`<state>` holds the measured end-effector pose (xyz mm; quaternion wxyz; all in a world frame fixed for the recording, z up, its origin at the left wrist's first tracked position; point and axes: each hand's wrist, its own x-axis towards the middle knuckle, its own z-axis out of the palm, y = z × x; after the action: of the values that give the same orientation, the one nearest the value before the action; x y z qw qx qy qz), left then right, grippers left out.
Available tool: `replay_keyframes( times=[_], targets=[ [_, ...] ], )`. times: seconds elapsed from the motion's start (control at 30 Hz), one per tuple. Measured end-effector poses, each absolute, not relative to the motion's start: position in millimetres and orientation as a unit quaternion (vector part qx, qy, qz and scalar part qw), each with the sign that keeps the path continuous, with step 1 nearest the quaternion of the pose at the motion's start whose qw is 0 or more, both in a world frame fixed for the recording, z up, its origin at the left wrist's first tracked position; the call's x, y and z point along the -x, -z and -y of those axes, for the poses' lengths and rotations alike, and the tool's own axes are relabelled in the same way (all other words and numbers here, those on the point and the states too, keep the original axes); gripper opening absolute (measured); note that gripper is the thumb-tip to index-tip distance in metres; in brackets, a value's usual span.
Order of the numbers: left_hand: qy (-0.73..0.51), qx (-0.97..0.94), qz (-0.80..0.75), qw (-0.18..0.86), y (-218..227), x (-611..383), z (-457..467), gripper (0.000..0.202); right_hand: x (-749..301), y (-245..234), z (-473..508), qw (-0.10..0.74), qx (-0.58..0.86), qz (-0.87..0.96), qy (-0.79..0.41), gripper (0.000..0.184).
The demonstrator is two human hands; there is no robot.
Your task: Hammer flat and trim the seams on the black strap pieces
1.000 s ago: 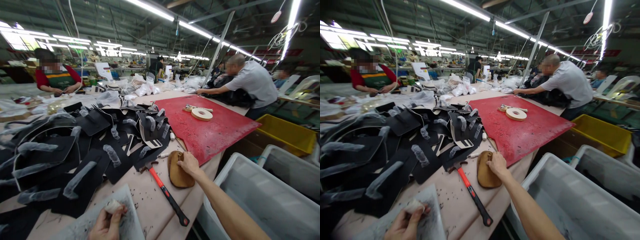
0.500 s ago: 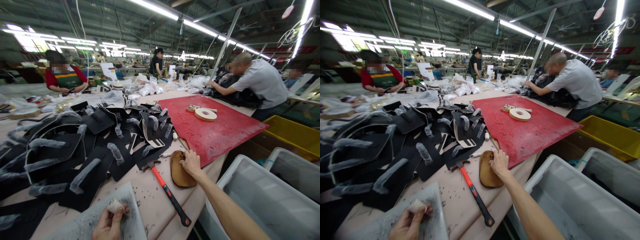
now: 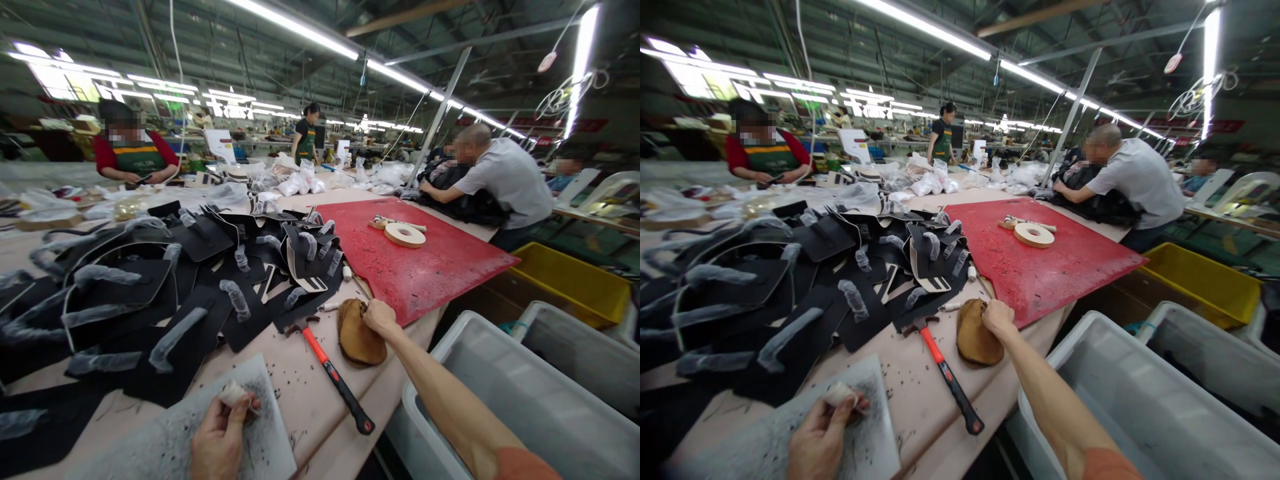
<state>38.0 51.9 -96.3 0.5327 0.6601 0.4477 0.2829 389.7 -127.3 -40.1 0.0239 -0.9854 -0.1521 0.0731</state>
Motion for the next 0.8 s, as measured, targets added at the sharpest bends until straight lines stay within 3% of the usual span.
replay_keyframes(
  times=[0.2, 0.33, 0.47, 0.57, 0.67, 0.8],
  targets=[
    [-0.307, -0.633, -0.420, 0.574, 91.7, -38.2, -49.5, 0.052, -371.5, 12.7, 132.1, 0.073, 0.978, 0.197, -0.010, 0.018],
    [-0.349, -0.576, -0.369, 0.641, 89.8, -35.3, -46.5, 0.041, -354.3, -14.8, 135.1, 0.157, 0.951, 0.265, 0.000, 0.025],
    [-0.423, -0.484, -0.381, 0.665, 81.3, -25.1, -52.7, 0.036, -321.0, -36.8, 120.6, 0.345, 0.882, 0.322, -0.009, 0.022],
    [-0.471, -0.461, -0.383, 0.647, 63.2, -13.1, -60.2, 0.034, -274.2, -36.3, 96.9, 0.458, 0.808, 0.361, -0.085, 0.021],
    [-0.523, -0.453, -0.385, 0.611, 45.2, -6.9, -68.1, 0.032, -224.4, -6.8, 65.6, 0.421, 0.793, 0.405, -0.170, 0.019],
    [-0.508, -0.495, -0.375, 0.597, 42.8, -18.3, -73.3, 0.030, -180.0, 52.0, 35.5, 0.317, 0.832, 0.417, -0.183, 0.013]
  ],
)
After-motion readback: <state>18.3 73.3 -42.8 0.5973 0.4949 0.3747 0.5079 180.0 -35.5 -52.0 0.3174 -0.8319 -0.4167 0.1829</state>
